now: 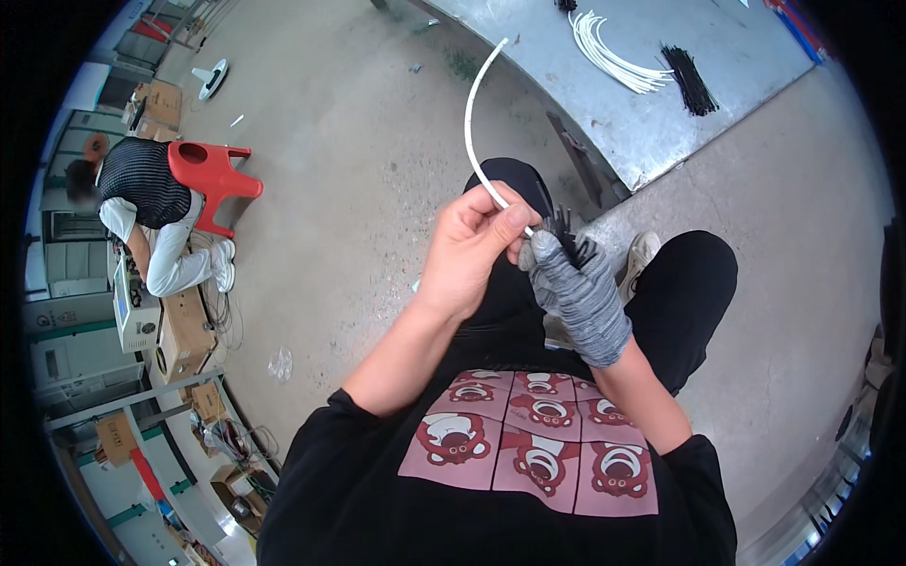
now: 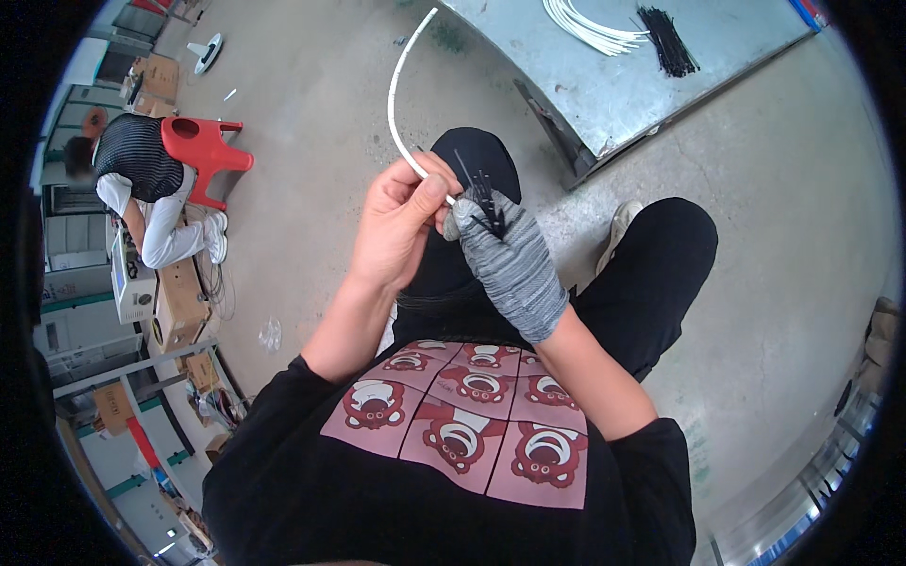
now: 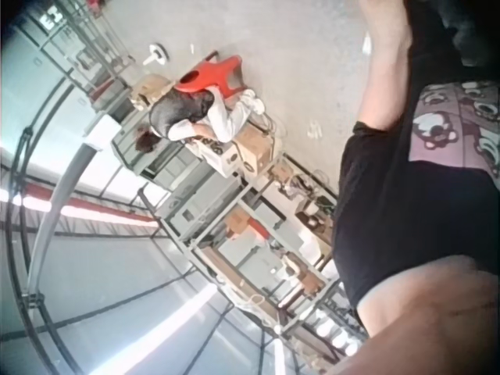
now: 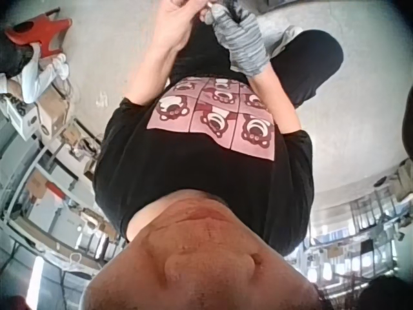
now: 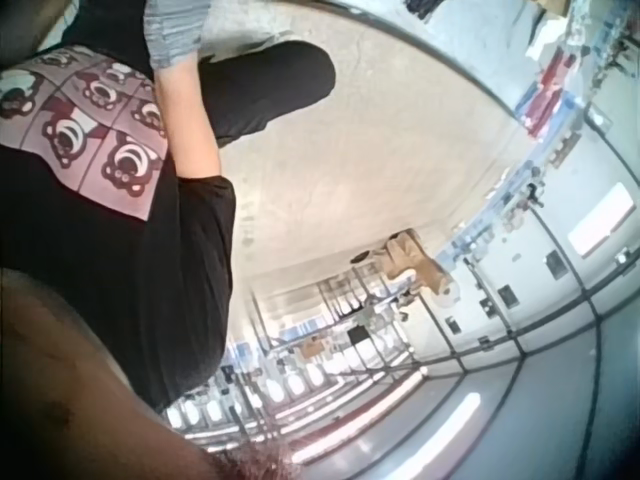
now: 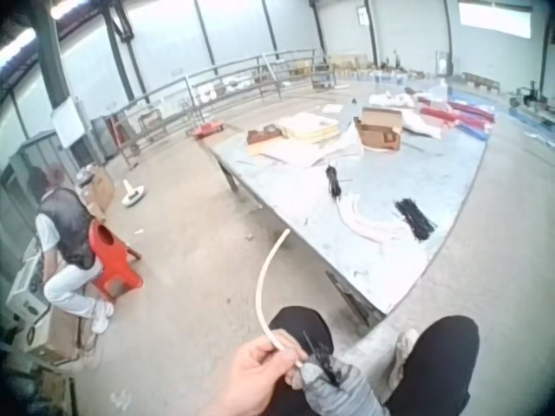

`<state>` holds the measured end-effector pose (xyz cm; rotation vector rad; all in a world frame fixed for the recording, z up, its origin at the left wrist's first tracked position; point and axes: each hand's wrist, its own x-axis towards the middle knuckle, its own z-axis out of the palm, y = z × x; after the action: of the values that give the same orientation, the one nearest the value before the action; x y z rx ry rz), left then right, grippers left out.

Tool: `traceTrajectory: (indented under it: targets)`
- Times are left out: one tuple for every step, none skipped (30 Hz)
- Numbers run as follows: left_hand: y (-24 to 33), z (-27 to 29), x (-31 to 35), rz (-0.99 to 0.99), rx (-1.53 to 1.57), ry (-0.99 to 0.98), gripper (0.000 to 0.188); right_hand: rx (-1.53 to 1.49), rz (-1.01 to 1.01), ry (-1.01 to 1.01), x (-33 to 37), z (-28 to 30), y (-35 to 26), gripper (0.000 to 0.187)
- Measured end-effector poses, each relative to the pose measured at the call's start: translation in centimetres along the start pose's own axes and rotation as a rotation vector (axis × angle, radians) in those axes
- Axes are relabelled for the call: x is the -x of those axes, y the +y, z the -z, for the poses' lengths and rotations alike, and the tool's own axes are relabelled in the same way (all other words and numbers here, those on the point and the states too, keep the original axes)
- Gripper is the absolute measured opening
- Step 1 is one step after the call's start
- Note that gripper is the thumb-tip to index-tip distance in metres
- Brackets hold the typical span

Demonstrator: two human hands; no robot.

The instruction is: The person sits on the floor and repeatedly inserts black wires into white plastic sleeves. They handle the wires and sleeves by hand, pulling the wires through the sleeves and occasionally gathering the wires into a bundle.

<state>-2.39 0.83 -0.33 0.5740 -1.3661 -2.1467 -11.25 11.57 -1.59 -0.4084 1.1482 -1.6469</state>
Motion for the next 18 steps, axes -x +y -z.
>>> traceTrajectory:
  targets:
    - [-0.3, -0.3, 0.1, 0.022, 0.116, 0.022, 0.015, -0.1, -0.004, 0.015, 0.0, 0.0, 0.4, 0.015]
    - [-0.5, -0.6, 0.2, 0.044, 0.231, 0.043, 0.016, -0.14, -0.068, 0.025, 0.2, 0.2, 0.4, 0.018]
    - [-0.7, -0.7, 0.4, 0.067, 0.351, 0.069, 0.017, -0.155, -0.072, 0.012, 0.4, 0.2, 0.1, 0.019]
    - [-0.7, -0.9, 0.5, 0.073, 0.415, 0.089, 0.018, -0.171, -0.075, -0.001, 0.7, 0.0, -0.3, 0.02]
    - [-0.6, -0.3, 0.2, 0.039, 0.639, 0.145, 0.017, -0.186, -0.078, -0.014, 0.9, 0.0, -0.6, 0.022]
    - [-0.3, 0.8, -0.6, 0.007, 0.86, 0.192, 0.017, -0.332, -0.025, -0.2, 0.9, 1.0, -0.3, 0.027]
    - [0.3, 2.0, -1.3, -0.028, 1.078, 0.246, 0.016, -0.36, -0.04, 0.014, 1.6, -0.4, -1.5, 0.03]
    - [1.2, 3.0, -1.8, -0.134, 1.097, 0.156, 0.013, -0.313, -0.038, -0.046, 1.3, 0.7, -1.0, 0.03]
    - [1.2, 2.4, -1.6, -0.132, 0.889, 0.125, 0.012, -0.261, -0.028, -0.103, 1.0, 1.8, -0.5, 0.03]
    - [1.0, 1.4, -0.6, -0.127, 0.677, 0.107, 0.011, -0.23, -0.057, -0.087, 0.9, 1.6, -0.8, 0.028]
    - [0.7, 0.6, 0.2, -0.121, 0.466, 0.089, 0.01, -0.198, -0.086, -0.071, 0.8, 1.2, -1.4, 0.027]
    - [0.2, 0.0, 0.4, -0.13, 0.253, 0.1, 0.009, -0.168, -0.111, -0.058, 0.6, 0.8, -1.8, 0.026]
    - [-0.2, -0.3, 0.6, -0.16, 0.127, 0.088, 0.007, -0.148, -0.092, -0.058, 0.6, 0.3, -2.0, 0.024]
    - [-0.1, -0.4, 0.9, -0.164, 0.039, 0.067, 0.006, -0.128, -0.073, -0.058, 0.5, -0.2, -2.0, 0.023]
    - [0.1, -0.7, 1.1, -0.163, -0.041, 0.044, 0.006, -0.105, -0.057, -0.05, 0.5, -0.4, -2.0, 0.021]
    - [0.4, -0.7, 1.1, -0.143, -0.074, 0.031, 0.006, -0.038, -0.015, -0.038, 0.5, -0.5, -2.0, 0.018]
    - [0.8, -0.5, 1.0, -0.123, -0.106, 0.019, 0.007, -0.021, -0.017, -0.049, 0.6, -0.5, -2.1, 0.018]
    - [1.1, -0.3, 1.0, -0.106, -0.14, 0.009, 0.009, -0.005, -0.019, -0.065, 0.6, -0.5, -2.2, 0.017]
